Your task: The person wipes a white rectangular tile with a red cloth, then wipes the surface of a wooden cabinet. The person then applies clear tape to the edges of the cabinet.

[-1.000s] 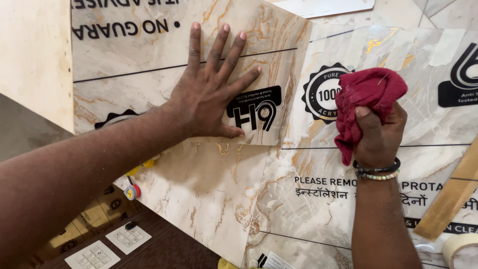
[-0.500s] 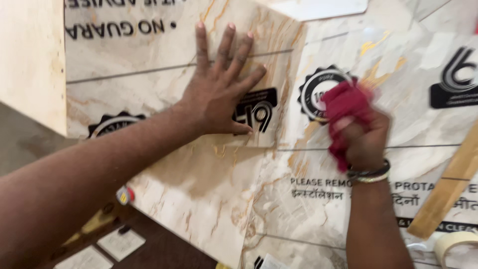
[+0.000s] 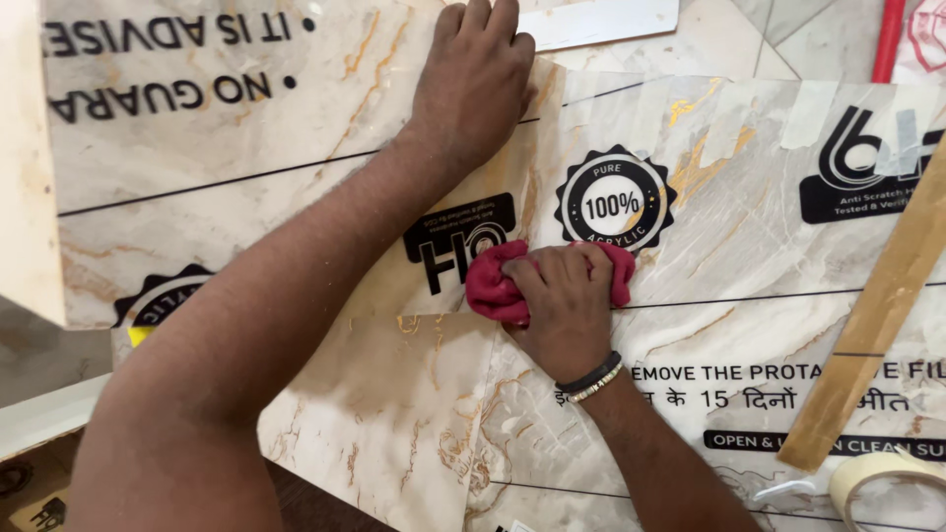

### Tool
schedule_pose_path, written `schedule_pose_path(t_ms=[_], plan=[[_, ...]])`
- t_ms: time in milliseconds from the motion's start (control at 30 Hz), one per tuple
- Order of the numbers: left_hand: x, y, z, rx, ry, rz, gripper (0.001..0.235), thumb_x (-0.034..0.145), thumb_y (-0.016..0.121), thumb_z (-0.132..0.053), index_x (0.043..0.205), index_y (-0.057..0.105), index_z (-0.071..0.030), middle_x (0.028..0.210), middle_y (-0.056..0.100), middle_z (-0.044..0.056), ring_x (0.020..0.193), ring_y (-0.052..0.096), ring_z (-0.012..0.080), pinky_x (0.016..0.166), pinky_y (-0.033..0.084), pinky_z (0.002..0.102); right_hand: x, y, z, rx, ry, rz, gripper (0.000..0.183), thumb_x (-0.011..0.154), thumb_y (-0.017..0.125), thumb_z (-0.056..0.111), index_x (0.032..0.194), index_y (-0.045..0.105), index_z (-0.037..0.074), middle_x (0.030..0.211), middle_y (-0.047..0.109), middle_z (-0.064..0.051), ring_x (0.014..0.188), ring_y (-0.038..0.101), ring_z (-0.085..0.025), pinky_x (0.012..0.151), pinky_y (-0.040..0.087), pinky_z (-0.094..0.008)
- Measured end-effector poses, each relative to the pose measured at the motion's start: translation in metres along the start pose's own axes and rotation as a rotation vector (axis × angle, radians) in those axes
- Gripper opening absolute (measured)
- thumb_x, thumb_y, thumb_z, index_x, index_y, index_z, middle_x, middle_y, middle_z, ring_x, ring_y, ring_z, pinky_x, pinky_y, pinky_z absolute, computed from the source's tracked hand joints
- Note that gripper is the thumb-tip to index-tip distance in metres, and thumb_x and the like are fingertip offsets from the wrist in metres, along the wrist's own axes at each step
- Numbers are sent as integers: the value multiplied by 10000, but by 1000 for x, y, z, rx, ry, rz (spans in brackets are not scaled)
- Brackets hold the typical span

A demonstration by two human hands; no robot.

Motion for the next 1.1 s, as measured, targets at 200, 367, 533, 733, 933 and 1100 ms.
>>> schedule_pose_path(t_ms=[200, 367, 533, 733, 933, 1100], plan=[[-7, 5, -8, 91, 16, -57, 292, 879, 718, -194, 1056, 682, 35, 1181, 566, 179, 1175, 496, 316, 1052, 375, 467, -4, 2, -5, 22, -19, -9, 544, 640, 885, 258, 1125, 668, 145, 1056, 624, -47, 1086, 565, -265, 1063, 327, -488], [-6, 10, -15, 207, 9, -54, 375, 868, 707, -165, 1151, 672, 78, 1193, 544, 203, 1187, 487, 324, 1087, 356, 491, -3, 1, -6, 45, -18, 2, 566, 622, 891, 272, 1125, 665, 142, 1052, 617, -54, 1075, 563, -266, 1086, 319, -506], [-7, 14, -16, 176, -26, -50, 413, 852, 716, -188, 1157, 662, 86, 1205, 535, 220, 1187, 494, 346, 1102, 348, 519, -1, 1, -7, 64, -4, 24, 617, 576, 907, 290, 1125, 664, 150, 1048, 610, -49, 1078, 562, -262, 1069, 318, -506], [-6, 16, -22, 232, -69, -73, 399, 860, 707, -184, 1165, 653, 67, 1216, 533, 214, 1154, 509, 335, 1121, 350, 531, -1, 2, -7, 6, -11, 35, 609, 583, 901, 230, 1143, 670, 174, 1063, 613, -27, 1093, 558, -247, 1069, 323, -486], [-8, 16, -22, 174, -103, -19, 367, 924, 692, -213, 1158, 639, 64, 1204, 520, 210, 1136, 515, 348, 1133, 343, 543, 0, 0, -9, 16, -42, 44, 599, 597, 914, 231, 1139, 668, 160, 1074, 619, -38, 1095, 556, -260, 1053, 327, -476], [-3, 14, -25, 69, -126, 62, 467, 962, 665, -244, 1302, 577, 64, 1340, 479, 244, 1312, 438, 398, 1202, 262, 569, -4, -12, -38, 355, -127, 76, 647, 582, 960, 341, 1105, 656, 112, 1075, 622, -54, 1058, 578, -257, 954, 428, -457]])
Point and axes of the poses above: each hand's wrist, its own x-axis towards the middle knuckle, its own y-axis out of the palm, z = x × y, the point moved 4 cm from there along x, towards the middle knuckle
